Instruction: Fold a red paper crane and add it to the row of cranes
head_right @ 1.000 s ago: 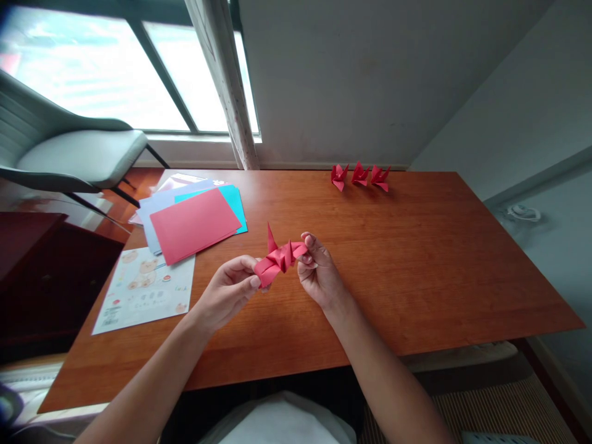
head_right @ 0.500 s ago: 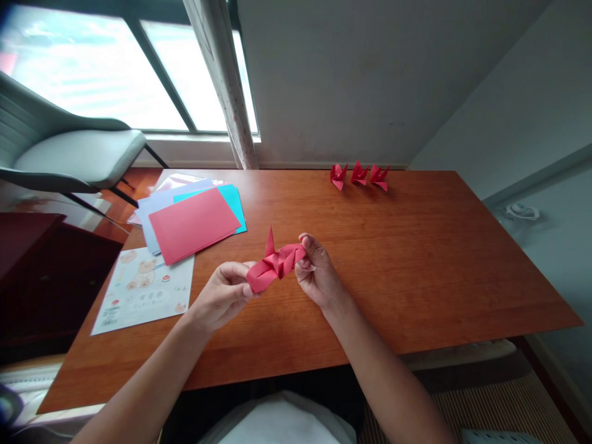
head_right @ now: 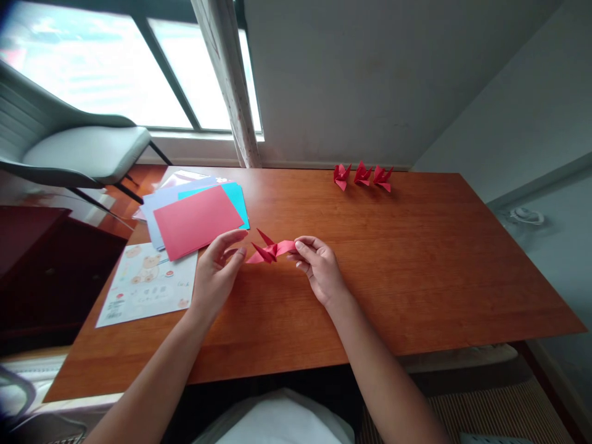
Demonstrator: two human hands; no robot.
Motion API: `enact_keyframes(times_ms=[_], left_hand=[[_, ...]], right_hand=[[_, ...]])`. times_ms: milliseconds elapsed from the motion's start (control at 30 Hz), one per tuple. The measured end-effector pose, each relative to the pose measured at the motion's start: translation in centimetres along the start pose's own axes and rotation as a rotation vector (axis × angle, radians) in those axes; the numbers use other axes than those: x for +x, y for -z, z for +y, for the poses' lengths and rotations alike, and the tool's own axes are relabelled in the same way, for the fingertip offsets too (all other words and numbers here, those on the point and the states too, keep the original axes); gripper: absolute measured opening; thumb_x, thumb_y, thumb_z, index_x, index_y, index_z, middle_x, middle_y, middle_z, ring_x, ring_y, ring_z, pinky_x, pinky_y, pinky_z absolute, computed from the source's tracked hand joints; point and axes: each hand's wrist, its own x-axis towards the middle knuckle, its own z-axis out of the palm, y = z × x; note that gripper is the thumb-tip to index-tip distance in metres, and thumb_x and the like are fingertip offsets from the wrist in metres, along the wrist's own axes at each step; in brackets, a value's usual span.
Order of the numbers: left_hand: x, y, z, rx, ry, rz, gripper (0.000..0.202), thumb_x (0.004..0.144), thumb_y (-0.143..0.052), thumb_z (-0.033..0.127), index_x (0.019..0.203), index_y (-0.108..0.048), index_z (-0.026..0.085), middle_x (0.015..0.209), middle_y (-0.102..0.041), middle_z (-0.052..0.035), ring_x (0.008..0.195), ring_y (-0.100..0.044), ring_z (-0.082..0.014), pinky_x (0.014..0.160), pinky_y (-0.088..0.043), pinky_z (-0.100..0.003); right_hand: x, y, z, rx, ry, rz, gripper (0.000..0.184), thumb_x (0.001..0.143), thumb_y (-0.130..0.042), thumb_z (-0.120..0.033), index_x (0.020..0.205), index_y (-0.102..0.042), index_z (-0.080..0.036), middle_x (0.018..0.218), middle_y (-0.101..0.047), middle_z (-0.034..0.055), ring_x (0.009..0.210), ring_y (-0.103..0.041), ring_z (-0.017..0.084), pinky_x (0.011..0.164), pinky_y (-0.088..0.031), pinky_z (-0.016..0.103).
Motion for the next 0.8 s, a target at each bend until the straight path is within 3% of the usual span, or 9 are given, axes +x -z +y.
enact_keyframes(times_ms=[133,233,333,533,633,800], left_hand=[[-0.1,0.1,-0.1,0.23,-0.18,0.062,0.026,0.089,-0.059,0.019,0.114,-0.068,0.024,0.12,-0.069,-0.0061,0.116,-0.062,-0.0233,0.094,-0.049,-0.037],[-0.1,0.1,-0.1,0.252,-0.213,0.063,0.024,0.09,-0.059,0.018,0.111,-0.067,0.024,0.115,-0.071,-0.0051,0.11,-0.064,-0.0222,0.089,-0.051,-0.035],[-0.2,0.0,-0.1,0.252,-0.212,0.046,0.02,0.09,-0.062,0.021,0.109,-0.067,0.023,0.11,-0.073,-0.0047,0.103,-0.067,-0.021,0.086,-0.051,-0.034],[-0.3,-0.5,-0.1,0.269,-0.279,-0.058,0.011,0.091,-0.066,0.024,0.102,-0.068,0.022,0.102,-0.074,-0.0038,0.096,-0.067,-0.0188,0.08,-0.052,-0.03],[-0.3,-0.6,-0.1,0.27,-0.306,-0.071,0.012,0.091,-0.066,0.022,0.103,-0.069,0.022,0.103,-0.074,-0.0039,0.097,-0.067,-0.0188,0.081,-0.052,-0.031],[-0.4,-0.4,0.0,0.266,-0.288,-0.036,0.014,0.091,-0.062,0.018,0.102,-0.069,0.022,0.103,-0.074,-0.0044,0.097,-0.066,-0.0193,0.08,-0.051,-0.031]], right_hand=[[-0.4,-0.4,0.6,-0.204,0.103,0.024,0.03,0.07,-0.088,-0.033,0.088,-0.069,-0.019,0.08,-0.075,-0.0013,0.071,-0.076,0.013,0.057,-0.056,0.014],[-0.3,-0.3,1.0,-0.297,0.126,0.027,0.03,0.071,-0.085,-0.037,0.088,-0.067,-0.019,0.081,-0.075,-0.0001,0.074,-0.076,0.016,0.063,-0.059,0.02],[-0.1,0.2,1.2,-0.502,0.189,0.032,0.027,0.077,-0.078,-0.042,0.087,-0.066,-0.02,0.079,-0.074,0.0019,0.069,-0.075,0.018,0.06,-0.058,0.026],[-0.1,1.2,0.8,-1.255,0.721,0.093,0.015,0.088,-0.064,-0.029,0.077,-0.068,-0.021,0.085,-0.072,0.0057,0.071,-0.064,0.02,0.068,-0.052,0.034],[0.0,1.4,0.4,-1.286,0.814,0.13,0.011,0.088,-0.062,-0.024,0.08,-0.069,-0.021,0.09,-0.07,0.006,0.071,-0.061,0.018,0.065,-0.049,0.032],[0.0,1.1,-0.2,-1.183,0.815,0.137,0.011,0.091,-0.059,-0.022,0.084,-0.068,-0.02,0.088,-0.07,0.0048,0.07,-0.059,0.017,0.061,-0.047,0.03]])
